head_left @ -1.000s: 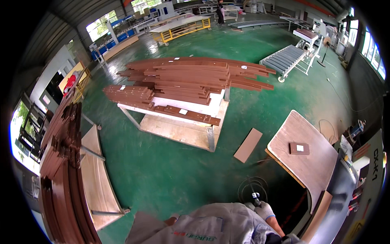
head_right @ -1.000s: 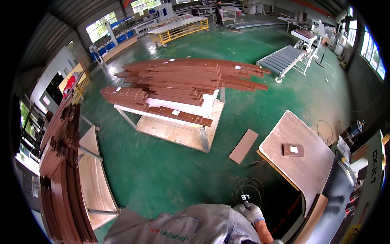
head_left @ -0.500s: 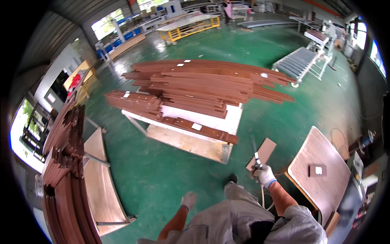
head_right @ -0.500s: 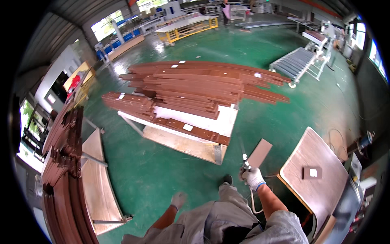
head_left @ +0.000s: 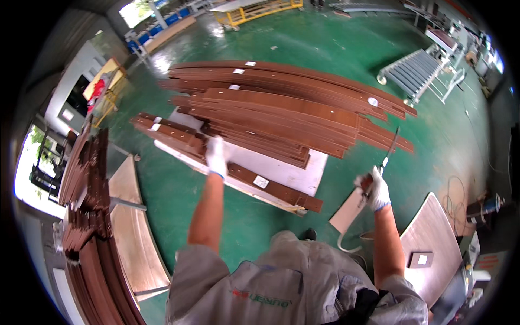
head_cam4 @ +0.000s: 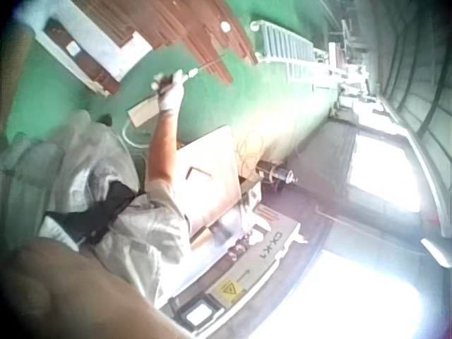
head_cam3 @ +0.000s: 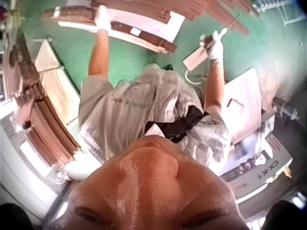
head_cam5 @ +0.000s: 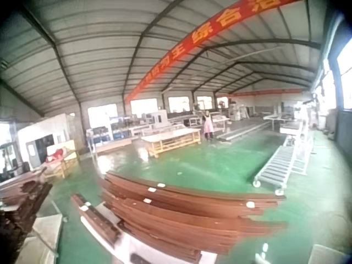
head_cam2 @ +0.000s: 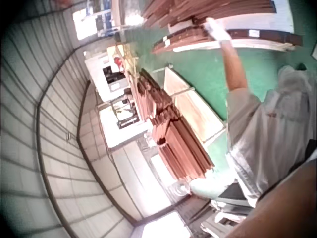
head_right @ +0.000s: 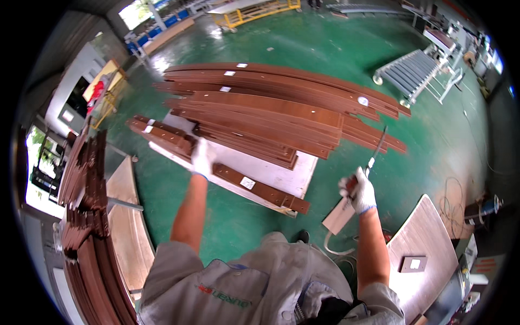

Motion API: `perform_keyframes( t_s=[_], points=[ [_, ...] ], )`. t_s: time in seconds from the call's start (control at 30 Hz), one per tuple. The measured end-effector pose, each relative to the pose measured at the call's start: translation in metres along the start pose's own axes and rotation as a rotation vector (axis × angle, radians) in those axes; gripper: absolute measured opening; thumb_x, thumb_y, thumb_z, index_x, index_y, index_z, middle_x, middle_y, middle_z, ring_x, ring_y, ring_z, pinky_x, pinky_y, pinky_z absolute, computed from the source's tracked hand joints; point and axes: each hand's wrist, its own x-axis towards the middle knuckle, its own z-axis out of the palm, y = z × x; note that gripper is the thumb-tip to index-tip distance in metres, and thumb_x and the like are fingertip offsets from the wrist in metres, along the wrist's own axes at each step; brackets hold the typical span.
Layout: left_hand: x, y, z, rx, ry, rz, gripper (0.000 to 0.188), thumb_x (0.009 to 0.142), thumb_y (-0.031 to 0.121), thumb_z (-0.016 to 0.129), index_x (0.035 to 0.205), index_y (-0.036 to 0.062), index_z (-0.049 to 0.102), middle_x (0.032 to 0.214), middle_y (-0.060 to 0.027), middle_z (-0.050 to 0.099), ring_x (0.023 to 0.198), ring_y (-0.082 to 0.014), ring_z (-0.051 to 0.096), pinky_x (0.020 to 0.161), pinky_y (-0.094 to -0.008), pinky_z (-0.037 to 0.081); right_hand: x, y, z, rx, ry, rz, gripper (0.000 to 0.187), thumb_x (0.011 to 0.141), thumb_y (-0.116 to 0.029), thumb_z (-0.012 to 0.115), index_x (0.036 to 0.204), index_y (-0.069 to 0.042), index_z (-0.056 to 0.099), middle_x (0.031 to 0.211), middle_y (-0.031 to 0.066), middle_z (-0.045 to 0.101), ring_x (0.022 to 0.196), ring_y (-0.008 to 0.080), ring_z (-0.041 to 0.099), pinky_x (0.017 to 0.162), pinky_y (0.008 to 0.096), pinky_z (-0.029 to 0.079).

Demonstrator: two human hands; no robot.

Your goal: The person picks up wooden planks from a stack, places them on a machine workbench, and uses a handheld spray tool to apply a substance to the surface of the planks.

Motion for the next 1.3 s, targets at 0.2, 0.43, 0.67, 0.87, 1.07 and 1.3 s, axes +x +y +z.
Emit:
perform_keyframes(
  t_s=[0.2, 0.43, 0.67, 0.87, 1.07, 1.3],
  points=[
    [0.155, 0.045, 0.036, -0.085, 0.084, -0.199, 0.113, 0.082, 0.08, 0.068, 0.165, 0.0143, 0.029, 0.169, -0.011, 0.03, 0.156, -0.0303, 0.022, 0.126, -0.0461, 0.019, 0.064, -0.029, 0.057, 0.161, -0.006, -0.043, 0.053, 0.098, -0.063, 0.063, 0.099, -0.009, 0.061, 0.097, 0.0148, 0.069, 0.087, 0.0337, 0.07, 0.074, 0.0498, 0.061],
    [0.188, 0.042, 0.058, 0.121, 0.274, -0.321, 0.105, 0.08, 0.075, 0.073, 0.155, 0.0054, 0.047, 0.159, -0.0221, 0.048, 0.14, -0.034, 0.053, 0.115, -0.0552, 0.041, 0.073, -0.054, 0.096, 0.135, 0.064, -0.103, 0.073, 0.096, -0.069, 0.06, 0.133, -0.007, 0.058, 0.118, 0.0147, 0.07, 0.104, 0.0331, 0.07, 0.085, 0.0533, 0.06],
    [0.219, 0.021, 0.044, 0.124, 0.132, -0.268, 0.071, 0.088, 0.059, 0.075, 0.136, 0.0082, 0.062, 0.126, -0.0104, 0.059, 0.113, -0.0262, 0.058, 0.105, -0.0479, 0.048, 0.055, -0.065, 0.116, -0.029, 0.035, -0.08, 0.091, 0.095, -0.079, 0.049, 0.155, -0.011, 0.044, 0.147, 0.0137, 0.06, 0.128, 0.0325, 0.063, 0.099, 0.0539, 0.056],
    [0.23, 0.019, 0.028, 0.015, 0.008, -0.363, 0.065, 0.097, 0.046, 0.066, 0.151, 0.0122, 0.05, 0.15, -0.0082, 0.053, 0.132, -0.0288, 0.055, 0.112, -0.0468, 0.045, 0.073, -0.054, 0.11, -0.072, 0.058, -0.111, 0.082, 0.096, -0.069, 0.06, 0.154, -0.013, 0.046, 0.145, 0.0139, 0.061, 0.123, 0.033, 0.066, 0.092, 0.0537, 0.06],
    [0.215, 0.002, 0.032, 0.0, 0.016, -0.37, 0.068, 0.092, 0.048, 0.072, 0.148, 0.015, 0.053, 0.146, -0.0054, 0.057, 0.128, -0.0259, 0.057, 0.11, -0.0431, 0.046, 0.06, -0.057, 0.09, -0.085, 0.119, -0.119, 0.074, 0.096, -0.072, 0.056, 0.149, -0.021, 0.051, 0.14, 0.009, 0.065, 0.117, 0.031, 0.068, 0.087, 0.0566, 0.059],
    [0.192, -0.016, 0.032, 0.007, 0.064, -0.442, 0.06, 0.094, 0.048, 0.072, 0.142, 0.0166, 0.057, 0.14, -0.0036, 0.06, 0.124, -0.0243, 0.057, 0.107, -0.0429, 0.046, 0.038, -0.049, 0.05, 0.136, 0.034, -0.151, 0.069, 0.099, -0.063, 0.059, 0.149, -0.016, 0.051, 0.139, 0.0116, 0.065, 0.118, 0.0332, 0.068, 0.093, 0.059, 0.058]
  ],
)
